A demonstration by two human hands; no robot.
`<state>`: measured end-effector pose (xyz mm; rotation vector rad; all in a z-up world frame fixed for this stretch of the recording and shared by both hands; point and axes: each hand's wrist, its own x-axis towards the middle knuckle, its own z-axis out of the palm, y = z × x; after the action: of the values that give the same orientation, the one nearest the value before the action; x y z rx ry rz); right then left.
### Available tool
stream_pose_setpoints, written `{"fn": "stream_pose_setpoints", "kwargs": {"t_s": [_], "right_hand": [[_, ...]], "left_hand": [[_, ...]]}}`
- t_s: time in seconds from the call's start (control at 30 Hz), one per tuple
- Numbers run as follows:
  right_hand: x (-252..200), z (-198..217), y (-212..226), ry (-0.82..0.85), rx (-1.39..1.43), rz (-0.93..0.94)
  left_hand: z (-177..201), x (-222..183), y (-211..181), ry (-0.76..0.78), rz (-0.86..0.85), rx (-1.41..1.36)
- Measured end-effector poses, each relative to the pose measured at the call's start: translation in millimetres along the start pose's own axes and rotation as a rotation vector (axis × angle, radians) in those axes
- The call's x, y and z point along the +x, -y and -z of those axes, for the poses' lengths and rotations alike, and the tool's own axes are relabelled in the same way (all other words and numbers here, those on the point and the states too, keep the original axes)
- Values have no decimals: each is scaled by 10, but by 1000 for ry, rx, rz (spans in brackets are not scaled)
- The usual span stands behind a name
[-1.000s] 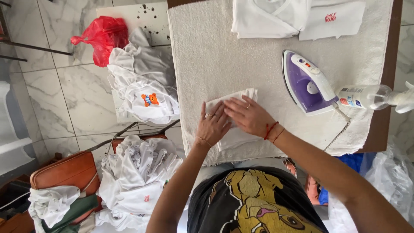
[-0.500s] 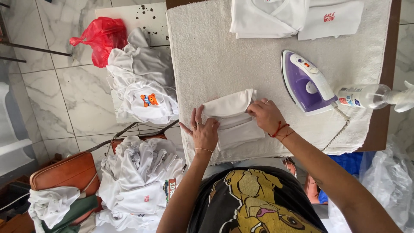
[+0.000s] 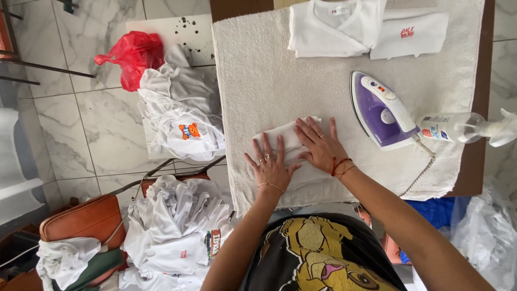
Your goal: Ironing and folding white baby onesies on a table in a production environment.
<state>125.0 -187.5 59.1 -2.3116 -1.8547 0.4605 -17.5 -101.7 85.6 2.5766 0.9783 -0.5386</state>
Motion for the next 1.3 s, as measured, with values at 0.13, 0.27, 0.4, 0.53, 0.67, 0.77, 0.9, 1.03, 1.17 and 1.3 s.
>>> {"fn": "stream_pose_setpoints", "kwargs": {"t_s": [0.13,0.27,0.4,0.53,0.67,0.77,0.9,1.03,1.17,1.3], "right_hand": [[122,-54,-91,-179,-6,-45],[329,-398,-397,-245,69,-206],[351,-313,-548,9,61,-206],[-143,171,-235,-121,-10,-47],[-648,164,42,-207,-35,174],[-808,251,148,-200,43,153],[-735,90,39,-196,122,28],[-466,5,-56,52,233,-70],[-338,-154,-350,302,252,-85],[-365,89,-183,-157,100,0]], "left_hand": [[-178,349,236,-301,32,-148],[-370,731,626,-170,133,-196],[-340,735,721,-47,-72,-73],[-136,35,458,-599,-357,-74],[-456,-426,437,-645,-536,-68],[-264,-602,422,-498,-530,-199],[-125,-454,431,-428,-461,-343],[-237,-198,477,20,-149,-241],[-132,-38,544,188,-207,-128],[30,-191,559,-550,-327,-181]]}}
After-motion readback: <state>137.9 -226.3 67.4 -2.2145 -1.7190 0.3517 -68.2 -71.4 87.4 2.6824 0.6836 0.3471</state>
